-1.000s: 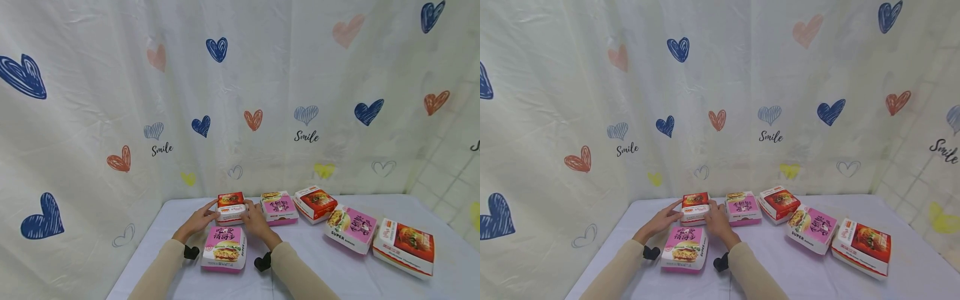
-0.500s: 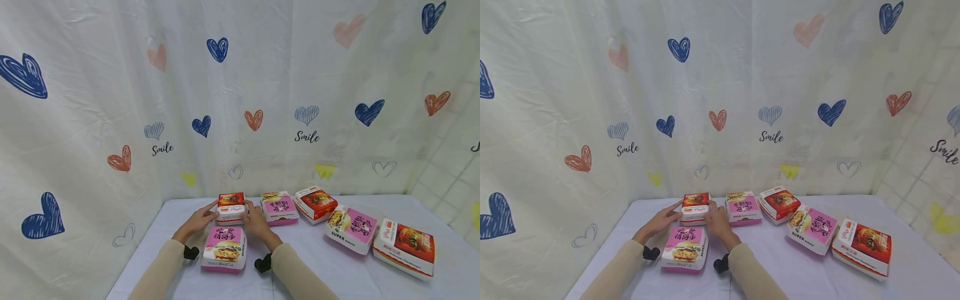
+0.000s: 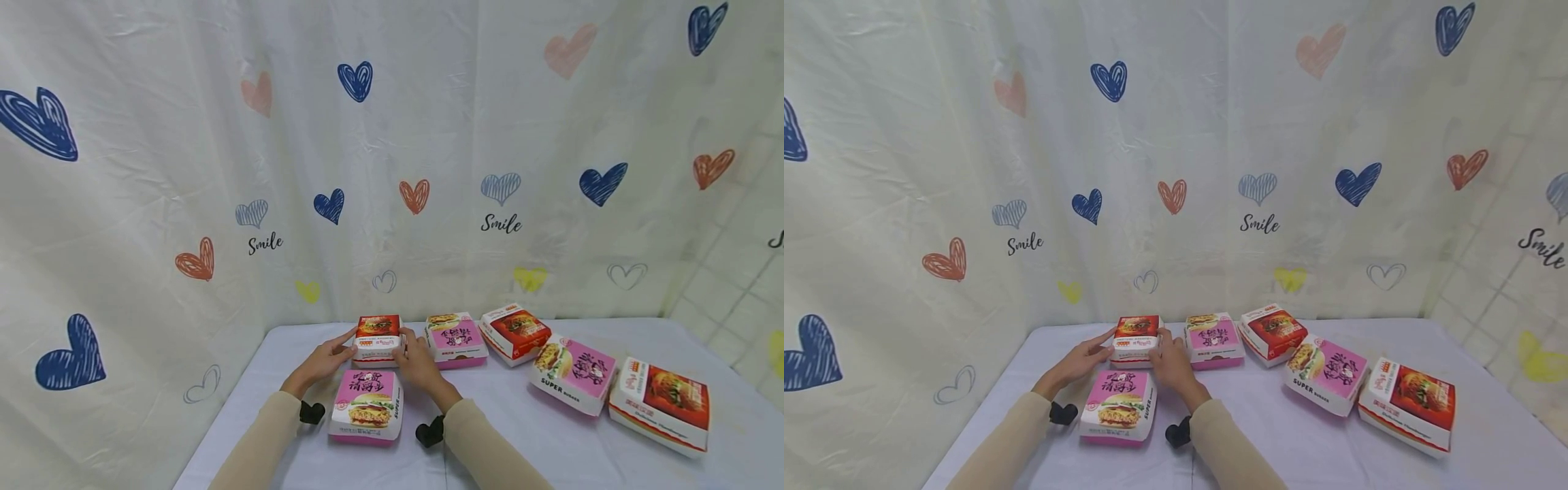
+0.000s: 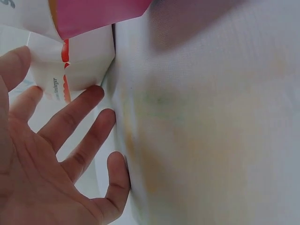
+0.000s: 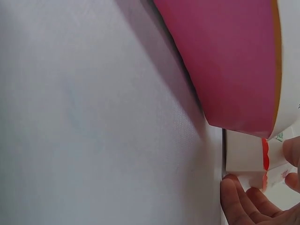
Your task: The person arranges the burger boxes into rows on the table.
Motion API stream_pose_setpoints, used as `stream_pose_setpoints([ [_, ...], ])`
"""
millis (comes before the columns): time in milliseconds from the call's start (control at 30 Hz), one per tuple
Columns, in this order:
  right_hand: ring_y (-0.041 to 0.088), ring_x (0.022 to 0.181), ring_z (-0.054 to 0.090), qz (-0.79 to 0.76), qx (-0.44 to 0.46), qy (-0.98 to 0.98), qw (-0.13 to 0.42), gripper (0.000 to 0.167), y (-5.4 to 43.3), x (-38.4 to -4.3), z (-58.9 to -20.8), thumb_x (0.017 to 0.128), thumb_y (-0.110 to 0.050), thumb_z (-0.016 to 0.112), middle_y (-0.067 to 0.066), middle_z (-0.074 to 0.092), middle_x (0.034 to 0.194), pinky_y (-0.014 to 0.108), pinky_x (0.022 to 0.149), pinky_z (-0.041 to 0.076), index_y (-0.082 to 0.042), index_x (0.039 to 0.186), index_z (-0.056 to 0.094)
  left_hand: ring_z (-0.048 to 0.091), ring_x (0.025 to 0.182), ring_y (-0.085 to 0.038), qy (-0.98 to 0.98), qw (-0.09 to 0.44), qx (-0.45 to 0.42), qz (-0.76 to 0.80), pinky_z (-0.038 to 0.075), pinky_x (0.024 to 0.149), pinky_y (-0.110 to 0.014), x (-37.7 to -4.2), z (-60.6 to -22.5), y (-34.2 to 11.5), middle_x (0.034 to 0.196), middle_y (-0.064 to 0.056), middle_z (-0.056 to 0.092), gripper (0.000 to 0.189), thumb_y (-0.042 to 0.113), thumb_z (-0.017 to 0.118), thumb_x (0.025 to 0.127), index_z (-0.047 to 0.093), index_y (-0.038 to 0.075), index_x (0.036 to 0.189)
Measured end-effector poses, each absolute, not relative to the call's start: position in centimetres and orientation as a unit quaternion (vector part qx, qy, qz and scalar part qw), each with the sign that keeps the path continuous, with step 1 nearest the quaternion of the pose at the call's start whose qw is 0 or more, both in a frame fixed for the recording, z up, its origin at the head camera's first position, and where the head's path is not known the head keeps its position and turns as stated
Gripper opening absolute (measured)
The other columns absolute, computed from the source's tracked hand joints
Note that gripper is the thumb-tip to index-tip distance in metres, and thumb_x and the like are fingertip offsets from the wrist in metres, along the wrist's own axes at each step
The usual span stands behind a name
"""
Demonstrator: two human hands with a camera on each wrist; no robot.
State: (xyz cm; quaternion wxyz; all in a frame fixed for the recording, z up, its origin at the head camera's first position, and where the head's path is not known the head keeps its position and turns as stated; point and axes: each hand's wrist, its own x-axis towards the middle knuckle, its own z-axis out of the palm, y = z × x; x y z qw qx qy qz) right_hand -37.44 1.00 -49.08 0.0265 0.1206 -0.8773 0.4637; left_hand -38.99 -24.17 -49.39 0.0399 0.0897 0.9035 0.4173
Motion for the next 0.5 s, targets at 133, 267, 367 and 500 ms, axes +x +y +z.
stream_pose_setpoints([
  [133,0.024,0.093,0.053,0.464,0.12,-0.877,0.027,0.054,1.0,-37.43,-49.12,0.104,-0.021,0.057,0.018,0.051,0.114,0.042,0.08,0.048,-0.011,0.154,0.039,0.041,0.147,-0.043,0.903,0.044,0.089,0.418,0.024,0.119,-0.068,-38.86,-49.34,-24.16,0.154,-0.017,0.051,0.063,0.056,0.053,0.101,0.033,0.04,0.159],
  [267,0.024,0.094,0.053,0.467,0.119,-0.876,0.025,0.054,1.03,-37.35,-49.11,0.104,-0.022,0.055,0.019,0.051,0.116,0.043,0.081,0.048,-0.011,0.154,0.038,0.035,0.15,-0.043,0.903,0.046,0.087,0.419,0.022,0.119,-0.069,-38.88,-49.3,-24.11,0.16,-0.015,0.044,0.064,0.056,0.052,0.102,0.032,0.038,0.16],
  [367,0.025,0.096,0.054,0.467,0.117,-0.876,0.026,0.054,1.05,-37.35,-49.11,0.104,-0.022,0.055,0.02,0.051,0.118,0.045,0.083,0.049,-0.012,0.154,0.038,0.036,0.149,-0.044,0.902,0.046,0.089,0.419,0.023,0.118,-0.069,-38.91,-49.24,-24.05,0.16,-0.016,0.044,0.064,0.055,0.051,0.102,0.031,0.037,0.16],
  [500,0.026,0.097,0.054,0.466,0.115,-0.877,0.028,0.053,1.07,-37.44,-49.23,0.104,-0.022,0.055,0.021,0.051,0.119,0.047,0.085,0.05,-0.012,0.154,0.038,0.04,0.147,-0.045,0.903,0.048,0.088,0.418,0.025,0.117,-0.07,-38.88,-49.15,-24.0,0.158,-0.018,0.045,0.063,0.055,0.051,0.103,0.031,0.036,0.16],
])
